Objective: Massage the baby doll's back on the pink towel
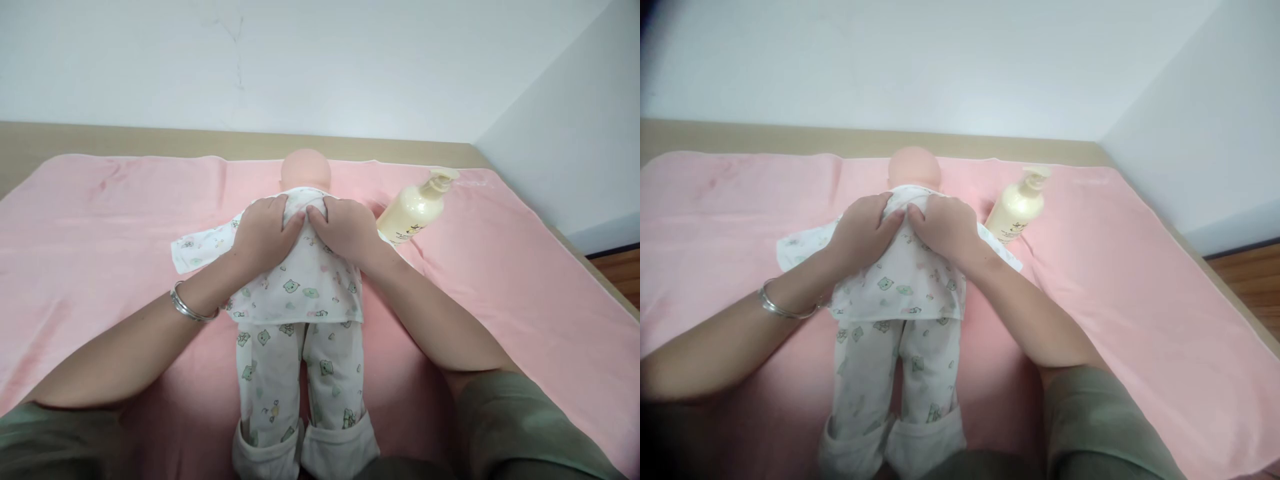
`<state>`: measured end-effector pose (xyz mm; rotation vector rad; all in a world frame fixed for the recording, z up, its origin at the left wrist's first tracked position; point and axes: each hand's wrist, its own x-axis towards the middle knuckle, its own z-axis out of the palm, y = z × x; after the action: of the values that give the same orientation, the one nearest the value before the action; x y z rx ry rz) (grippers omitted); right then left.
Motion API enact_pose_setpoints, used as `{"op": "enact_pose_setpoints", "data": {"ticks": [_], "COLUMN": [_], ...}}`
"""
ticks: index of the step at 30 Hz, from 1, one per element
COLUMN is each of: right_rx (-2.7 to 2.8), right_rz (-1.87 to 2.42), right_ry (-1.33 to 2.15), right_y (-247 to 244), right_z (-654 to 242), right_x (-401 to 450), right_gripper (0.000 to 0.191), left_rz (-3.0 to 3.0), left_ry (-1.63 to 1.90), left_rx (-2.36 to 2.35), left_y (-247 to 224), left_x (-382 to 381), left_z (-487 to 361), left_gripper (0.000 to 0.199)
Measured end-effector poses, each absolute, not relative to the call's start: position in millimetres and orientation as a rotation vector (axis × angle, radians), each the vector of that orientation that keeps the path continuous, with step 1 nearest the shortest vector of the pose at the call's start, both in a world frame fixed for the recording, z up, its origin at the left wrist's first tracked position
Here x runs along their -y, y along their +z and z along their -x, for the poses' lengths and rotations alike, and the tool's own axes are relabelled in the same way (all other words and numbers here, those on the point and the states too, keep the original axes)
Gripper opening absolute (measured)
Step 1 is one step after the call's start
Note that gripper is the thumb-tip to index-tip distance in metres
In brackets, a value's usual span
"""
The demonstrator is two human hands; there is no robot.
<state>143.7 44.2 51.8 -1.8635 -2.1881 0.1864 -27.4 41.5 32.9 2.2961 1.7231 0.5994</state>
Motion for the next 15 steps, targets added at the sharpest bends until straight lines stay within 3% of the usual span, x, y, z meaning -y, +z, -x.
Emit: {"op": "enact_pose_setpoints", "data": {"ticks": [15], "right_rx": [2.301], "right_rz": [1.817], "right_ry": [0.040], "right_y": [51.1], "right_z": [-129.7], "right_x": [-24.3], "right_gripper": [0.050], "left_rz": [-2.311], "left_ry": [0.706], "left_rx": [-1.740], "left_y": [32.8], "left_x": [-34.6], "left_z": [22.9], "left_gripper": [0.033]}}
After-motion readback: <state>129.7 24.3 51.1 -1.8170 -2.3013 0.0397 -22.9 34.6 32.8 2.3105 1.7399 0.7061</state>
